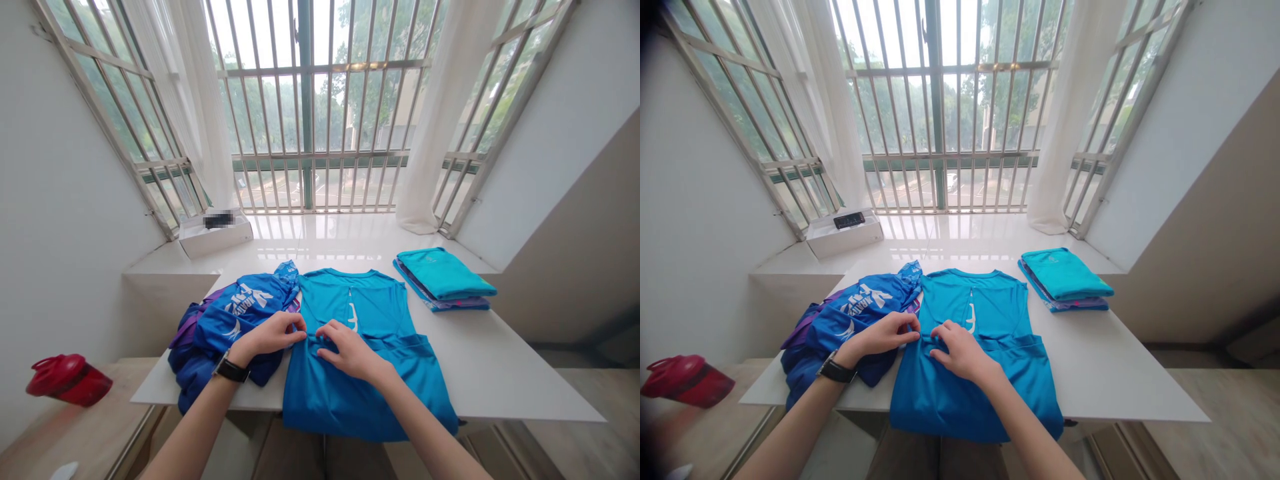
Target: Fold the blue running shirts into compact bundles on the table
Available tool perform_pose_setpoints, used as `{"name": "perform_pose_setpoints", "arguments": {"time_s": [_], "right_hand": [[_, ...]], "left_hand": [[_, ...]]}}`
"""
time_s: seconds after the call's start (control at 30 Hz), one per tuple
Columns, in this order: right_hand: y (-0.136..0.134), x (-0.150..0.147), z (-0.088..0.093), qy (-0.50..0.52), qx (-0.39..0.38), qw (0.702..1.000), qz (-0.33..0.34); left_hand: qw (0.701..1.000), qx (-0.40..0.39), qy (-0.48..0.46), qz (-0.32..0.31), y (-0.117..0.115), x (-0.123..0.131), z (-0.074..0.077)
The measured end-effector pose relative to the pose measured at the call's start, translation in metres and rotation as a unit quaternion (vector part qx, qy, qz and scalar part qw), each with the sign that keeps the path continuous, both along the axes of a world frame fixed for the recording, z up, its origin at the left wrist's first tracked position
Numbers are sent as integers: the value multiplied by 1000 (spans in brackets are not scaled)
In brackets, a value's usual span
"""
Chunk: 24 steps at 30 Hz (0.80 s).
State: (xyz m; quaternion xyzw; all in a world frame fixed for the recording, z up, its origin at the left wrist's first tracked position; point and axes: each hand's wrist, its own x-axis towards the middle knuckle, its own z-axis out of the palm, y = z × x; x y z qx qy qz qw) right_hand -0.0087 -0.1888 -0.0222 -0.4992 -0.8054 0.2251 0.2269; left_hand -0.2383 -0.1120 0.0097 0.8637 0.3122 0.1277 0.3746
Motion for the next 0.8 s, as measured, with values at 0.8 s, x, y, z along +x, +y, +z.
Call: {"name": "perform_pose_setpoints", "arguments": {"time_s": [0.8], "right_hand": [[1,13,-3,-27,-26,996,-77]], "left_hand": [[999,49,11,12,-5,0,-8]]}}
